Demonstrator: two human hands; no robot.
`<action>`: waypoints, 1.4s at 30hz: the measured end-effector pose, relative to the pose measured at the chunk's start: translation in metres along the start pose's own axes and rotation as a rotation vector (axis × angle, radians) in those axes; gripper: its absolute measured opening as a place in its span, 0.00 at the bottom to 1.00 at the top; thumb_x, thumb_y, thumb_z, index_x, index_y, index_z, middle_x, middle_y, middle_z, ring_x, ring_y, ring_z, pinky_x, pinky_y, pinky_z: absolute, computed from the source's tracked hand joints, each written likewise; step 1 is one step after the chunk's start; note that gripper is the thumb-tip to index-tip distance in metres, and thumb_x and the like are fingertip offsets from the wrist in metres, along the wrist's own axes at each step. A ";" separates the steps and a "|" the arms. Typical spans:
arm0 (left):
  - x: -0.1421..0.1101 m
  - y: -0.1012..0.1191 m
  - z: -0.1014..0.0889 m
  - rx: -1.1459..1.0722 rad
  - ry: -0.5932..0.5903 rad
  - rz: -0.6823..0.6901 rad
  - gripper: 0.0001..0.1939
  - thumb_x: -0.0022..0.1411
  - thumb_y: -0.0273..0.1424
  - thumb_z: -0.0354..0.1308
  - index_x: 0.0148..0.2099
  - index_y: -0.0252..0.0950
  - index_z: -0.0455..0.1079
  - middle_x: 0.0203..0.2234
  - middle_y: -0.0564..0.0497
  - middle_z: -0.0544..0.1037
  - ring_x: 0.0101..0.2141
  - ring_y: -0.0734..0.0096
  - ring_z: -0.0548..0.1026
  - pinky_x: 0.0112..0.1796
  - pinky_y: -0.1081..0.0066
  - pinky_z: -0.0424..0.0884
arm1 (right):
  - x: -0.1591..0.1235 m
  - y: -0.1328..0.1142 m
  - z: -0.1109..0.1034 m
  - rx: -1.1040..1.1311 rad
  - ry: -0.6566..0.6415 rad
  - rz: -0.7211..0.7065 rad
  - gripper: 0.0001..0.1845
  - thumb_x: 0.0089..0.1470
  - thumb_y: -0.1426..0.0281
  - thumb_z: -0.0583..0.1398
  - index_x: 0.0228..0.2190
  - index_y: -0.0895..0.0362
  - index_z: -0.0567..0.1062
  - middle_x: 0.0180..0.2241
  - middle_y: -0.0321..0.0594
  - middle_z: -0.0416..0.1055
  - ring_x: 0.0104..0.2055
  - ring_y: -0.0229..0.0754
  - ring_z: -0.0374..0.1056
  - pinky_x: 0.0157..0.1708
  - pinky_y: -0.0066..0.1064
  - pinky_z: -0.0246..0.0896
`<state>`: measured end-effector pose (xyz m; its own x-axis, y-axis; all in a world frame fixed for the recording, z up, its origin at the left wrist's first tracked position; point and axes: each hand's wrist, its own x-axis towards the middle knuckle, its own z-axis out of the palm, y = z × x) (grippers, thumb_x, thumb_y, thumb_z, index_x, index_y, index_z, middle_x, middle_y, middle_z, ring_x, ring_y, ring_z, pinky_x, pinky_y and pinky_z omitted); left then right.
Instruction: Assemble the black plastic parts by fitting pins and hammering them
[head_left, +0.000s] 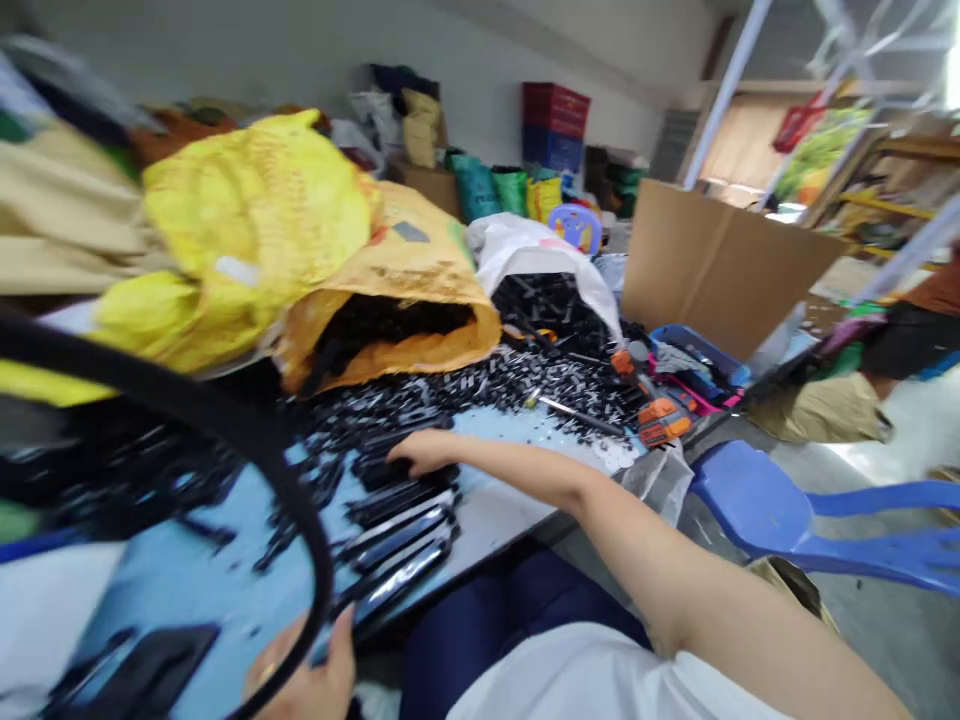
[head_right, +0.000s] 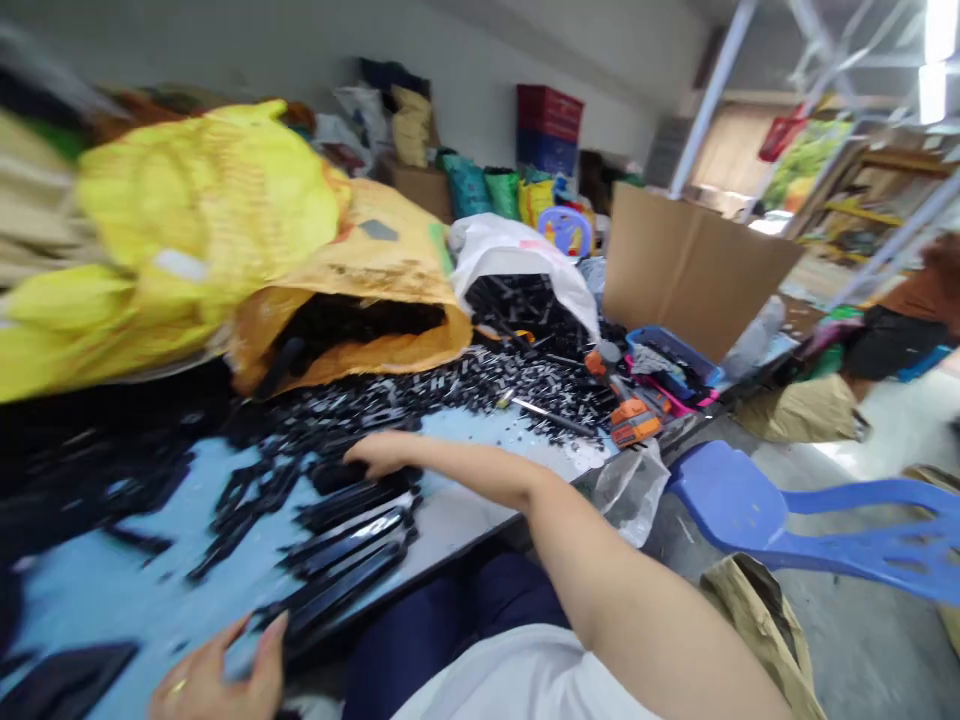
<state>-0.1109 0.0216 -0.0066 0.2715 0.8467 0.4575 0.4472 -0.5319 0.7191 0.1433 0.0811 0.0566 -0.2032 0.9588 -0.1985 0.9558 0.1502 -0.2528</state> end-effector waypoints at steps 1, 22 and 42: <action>-0.005 0.005 -0.001 0.037 0.050 -0.088 0.13 0.49 0.43 0.54 0.26 0.40 0.69 0.23 0.45 0.74 0.27 0.56 0.73 0.32 0.59 0.68 | -0.004 -0.004 -0.005 0.002 0.009 -0.002 0.20 0.44 0.78 0.60 0.42 0.58 0.73 0.42 0.41 0.73 0.44 0.43 0.69 0.41 0.29 0.61; -0.020 0.081 0.066 -1.266 0.226 -1.449 0.13 0.52 0.32 0.62 0.38 0.36 0.62 0.43 0.46 0.68 0.39 0.64 0.75 0.44 0.64 0.70 | 0.021 -0.003 -0.020 -0.111 0.086 0.296 0.20 0.57 0.65 0.54 0.48 0.64 0.66 0.50 0.53 0.62 0.54 0.49 0.58 0.50 0.44 0.55; -0.035 0.092 0.071 -1.426 0.588 -1.213 0.22 0.47 0.37 0.65 0.45 0.41 0.67 0.44 0.50 0.75 0.47 0.63 0.71 0.47 0.65 0.69 | -0.038 -0.045 0.005 0.968 -0.595 0.205 0.22 0.39 0.57 0.65 0.35 0.58 0.74 0.33 0.39 0.75 0.36 0.44 0.71 0.40 0.36 0.67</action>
<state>-0.0189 -0.0563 0.0066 -0.0030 0.7618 -0.6478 -0.8323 0.3572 0.4240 0.1071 0.0364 0.0710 -0.3771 0.6400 -0.6694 0.4718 -0.4892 -0.7335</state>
